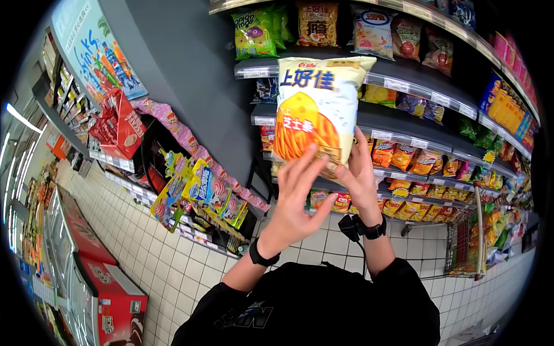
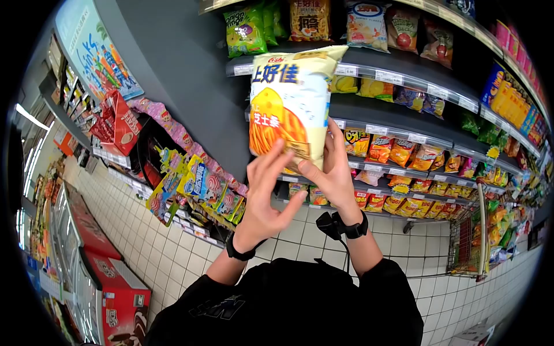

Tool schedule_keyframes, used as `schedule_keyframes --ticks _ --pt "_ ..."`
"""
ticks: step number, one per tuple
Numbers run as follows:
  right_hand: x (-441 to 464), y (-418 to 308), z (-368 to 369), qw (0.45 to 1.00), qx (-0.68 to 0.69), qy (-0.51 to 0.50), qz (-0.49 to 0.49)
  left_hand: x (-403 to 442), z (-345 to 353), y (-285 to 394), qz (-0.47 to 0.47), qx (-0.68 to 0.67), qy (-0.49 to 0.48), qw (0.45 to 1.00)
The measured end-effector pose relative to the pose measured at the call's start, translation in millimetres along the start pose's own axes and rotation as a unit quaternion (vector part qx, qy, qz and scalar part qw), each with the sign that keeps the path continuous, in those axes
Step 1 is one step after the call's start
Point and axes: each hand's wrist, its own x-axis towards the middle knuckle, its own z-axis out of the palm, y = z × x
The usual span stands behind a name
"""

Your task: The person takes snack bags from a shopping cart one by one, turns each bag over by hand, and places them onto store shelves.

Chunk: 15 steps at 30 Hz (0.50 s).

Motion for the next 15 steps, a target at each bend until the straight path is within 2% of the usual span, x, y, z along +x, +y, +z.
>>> schedule_keyframes --ticks 5,7,9,11,12,15 --pt "10 6 2 0.997 0.013 0.063 0.034 3 -14 -12 0.039 -0.088 -0.022 0.995" --pt "11 3 4 0.997 0.016 0.064 0.037 1 -21 -20 0.006 -0.176 0.018 0.984" --pt "8 2 6 0.996 0.033 0.058 0.058 -6 -28 -42 -0.008 -0.157 0.099 0.983" --pt "7 5 7 0.996 0.04 0.056 0.053 -7 -40 -55 -0.078 -0.155 0.165 0.971" --pt "7 6 6 0.996 0.048 0.052 0.047 -4 -45 -64 -0.056 -0.098 0.183 0.977" --pt "4 18 0 0.996 0.069 0.033 0.045 -2 -57 -74 -0.094 -0.14 0.133 0.977"
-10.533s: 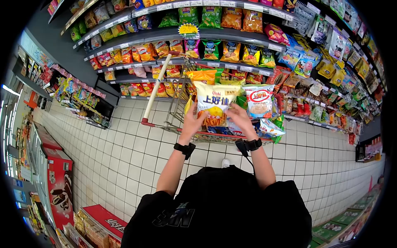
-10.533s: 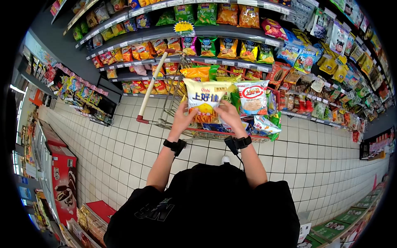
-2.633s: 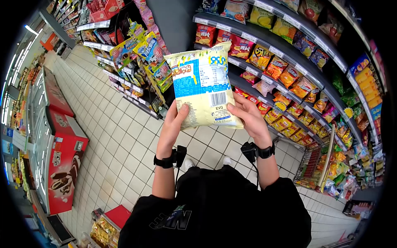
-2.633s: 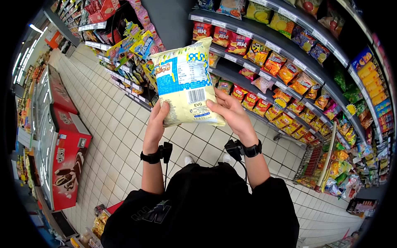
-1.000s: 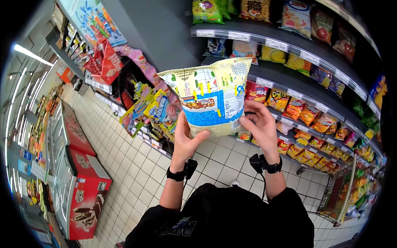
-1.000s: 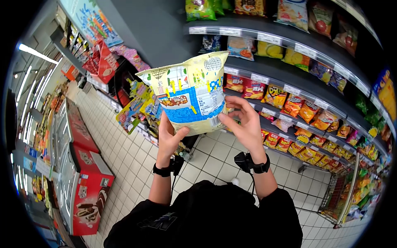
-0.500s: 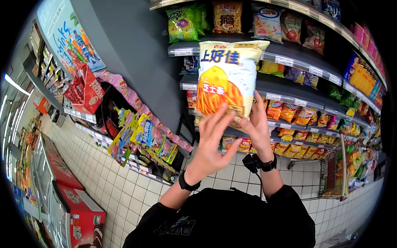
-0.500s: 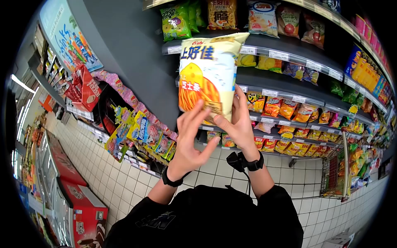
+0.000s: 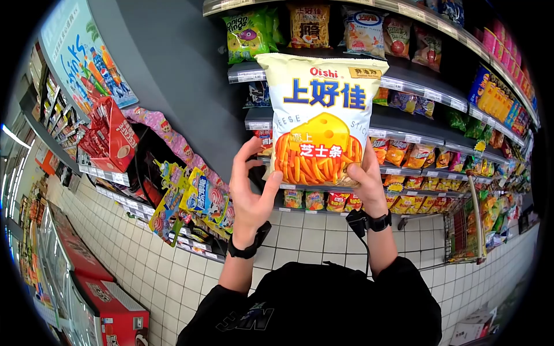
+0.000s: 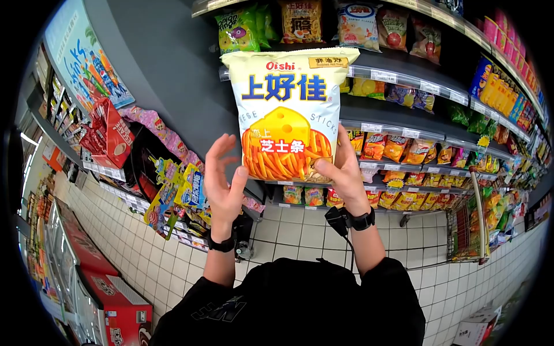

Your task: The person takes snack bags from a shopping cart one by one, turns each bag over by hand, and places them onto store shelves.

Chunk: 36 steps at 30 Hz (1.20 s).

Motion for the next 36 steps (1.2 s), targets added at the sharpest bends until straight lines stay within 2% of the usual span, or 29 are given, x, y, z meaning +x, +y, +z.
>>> schedule_keyframes --ticks 1,3,8,11,15,22,24,25,28,33,36 --pt "-2 1 1 1.0 0.001 -0.007 0.007 0 0 -2 -0.002 0.0 0.001 1.0" --pt "-4 4 0 1.0 -0.002 -0.012 0.018 -3 1 -7 -0.068 -0.195 -0.069 0.976" --pt "-4 4 7 1.0 -0.022 -0.013 0.018 -8 -5 -13 -0.092 -0.178 -0.135 0.97" --pt "-1 -2 15 0.998 0.014 0.019 0.052 -8 -9 -21 -0.176 -0.277 -0.119 0.937" --pt "-1 -7 18 0.994 0.022 0.044 0.096 -9 -11 -23 -0.22 -0.266 -0.109 0.932" --pt "0 -8 16 0.993 0.005 0.056 0.106 -9 -7 -32 -0.246 -0.283 -0.108 0.921" --pt "0 -10 18 0.991 0.007 0.063 0.114 -9 -7 -36 -0.233 -0.279 -0.108 0.925" --pt "1 -9 16 0.99 0.009 0.067 0.123 -6 -8 -44 -0.185 -0.222 -0.144 0.947" --pt "2 -12 18 0.987 0.018 0.081 0.14 -5 0 -31 -0.163 -0.251 -0.156 0.941" --pt "5 -11 15 0.981 0.036 0.085 0.174 -5 5 -23 -0.211 -0.215 -0.15 0.942" --pt "3 -12 16 0.98 0.024 0.091 0.178 -6 2 -27 -0.248 -0.272 -0.156 0.916"
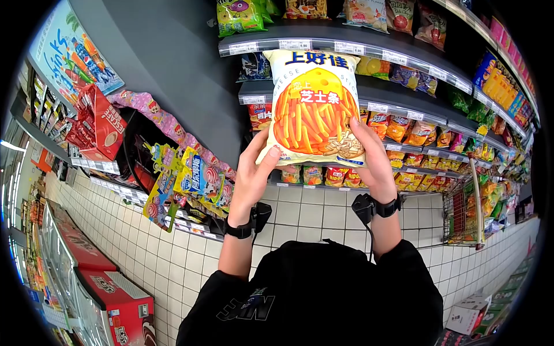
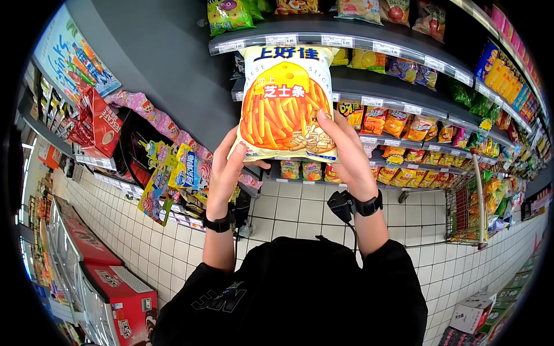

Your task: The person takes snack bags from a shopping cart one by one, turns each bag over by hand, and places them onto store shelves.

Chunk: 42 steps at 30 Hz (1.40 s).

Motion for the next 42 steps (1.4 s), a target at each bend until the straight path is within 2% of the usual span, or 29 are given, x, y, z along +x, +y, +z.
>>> schedule_keyframes --ticks 3,5,8,10,12,14,16,18,22,25,28,30,32,39,42 --pt "-1 0 -1 1.0 -0.015 0.005 -0.009 0 -1 0 -0.016 0.002 -0.003 1.0" --pt "-1 1 -2 1.0 -0.024 0.003 -0.018 0 -10 -10 0.009 0.049 -0.009 0.999" --pt "-4 3 -4 0.996 -0.065 0.007 -0.066 -2 1 7 0.042 0.048 0.001 0.998" --pt "-4 6 -9 0.985 -0.1 -0.06 -0.128 -1 1 5 0.055 0.049 -0.005 0.997" --pt "-7 6 -9 0.985 -0.101 -0.057 -0.129 -1 1 3 0.068 0.05 -0.011 0.996" --pt "-6 10 -14 0.973 -0.127 -0.091 -0.173 -1 2 2 0.08 0.052 -0.017 0.995" --pt "-8 10 -15 0.976 -0.112 -0.096 -0.161 -1 2 0 0.083 0.048 -0.018 0.995" --pt "-7 13 -23 0.96 -0.15 -0.127 -0.198 -1 1 -2 0.086 0.044 -0.02 0.995" --pt "-10 3 -38 0.952 -0.179 -0.173 -0.179 -5 -6 -15 0.103 0.096 -0.018 0.99" --pt "-18 2 -37 0.952 -0.191 -0.147 -0.19 -4 -12 -28 0.143 0.173 -0.006 0.975" --pt "-20 1 -32 0.946 -0.234 -0.116 -0.191 -5 -15 -31 0.125 0.207 -0.001 0.97" --pt "-22 1 -31 0.956 -0.224 -0.093 -0.166 -5 -11 -26 0.113 0.191 -0.009 0.975" --pt "-21 4 -35 0.952 -0.23 -0.098 -0.175 -6 -9 -23 0.088 0.152 -0.011 0.984" --pt "-23 9 -46 0.942 -0.261 -0.082 -0.196 -12 -9 -16 0.091 0.156 -0.02 0.983" --pt "-22 13 -53 0.935 -0.272 -0.091 -0.211 -16 -2 -1 0.05 0.096 -0.024 0.994"
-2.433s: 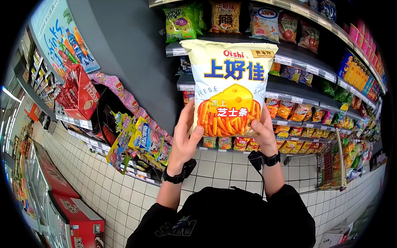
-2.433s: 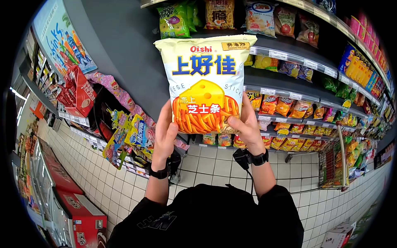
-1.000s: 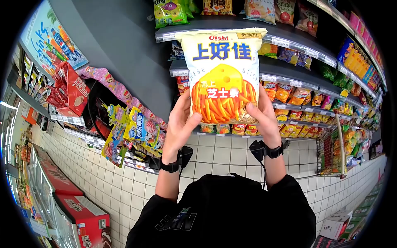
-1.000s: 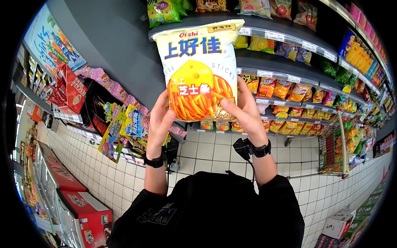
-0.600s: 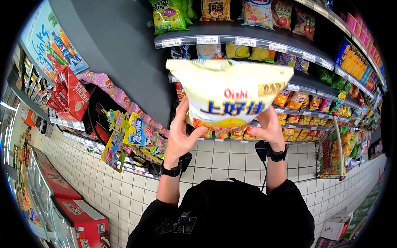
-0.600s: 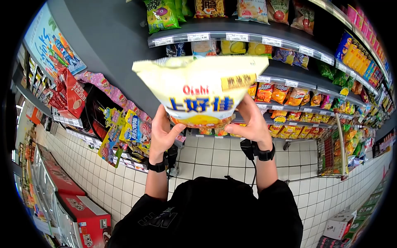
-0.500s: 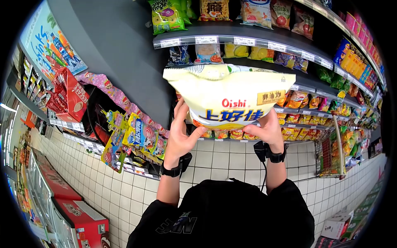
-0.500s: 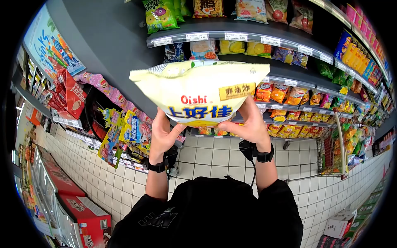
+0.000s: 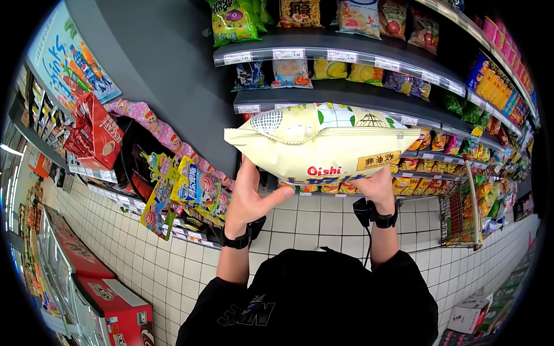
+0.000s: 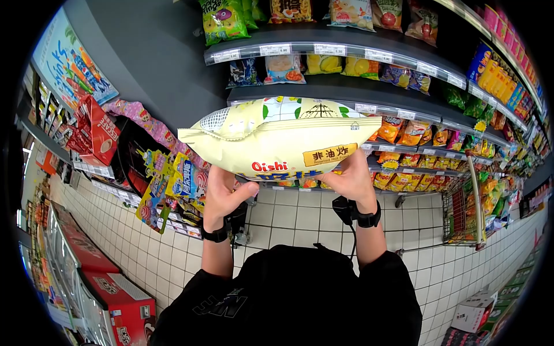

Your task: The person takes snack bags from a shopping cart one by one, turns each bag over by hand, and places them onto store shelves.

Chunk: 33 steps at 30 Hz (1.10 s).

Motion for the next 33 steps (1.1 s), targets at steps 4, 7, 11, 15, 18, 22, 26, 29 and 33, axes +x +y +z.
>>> schedule_keyframes --ticks 4,7,11,15,18,22,26,29,33 --pt "-3 1 3 0.999 -0.031 0.022 -0.01 -1 3 0 0.046 0.021 0.0 0.999" --pt "-3 2 2 0.998 -0.044 0.024 -0.039 -3 8 0 0.015 0.017 0.013 1.0" --pt "-4 6 -2 0.996 -0.078 0.003 -0.048 -4 4 -8 -0.019 0.018 0.008 1.0" --pt "7 -9 9 0.998 -0.05 0.024 -0.022 4 17 -2 0.085 0.021 0.078 0.993" --pt "28 -17 21 0.993 -0.064 0.099 -0.006 15 25 -7 0.144 0.071 0.15 0.976" --pt "39 -19 36 0.988 -0.047 0.139 0.047 5 50 -18 0.145 0.195 0.099 0.965" --pt "38 -28 49 0.994 -0.084 0.073 -0.02 12 55 -15 0.147 0.184 0.105 0.966" --pt "29 -43 54 0.999 -0.025 -0.021 -0.012 25 41 -14 0.125 0.009 0.15 0.981" --pt "29 -58 59 0.992 0.091 -0.083 -0.025 32 17 -13 0.048 -0.17 0.174 0.969"
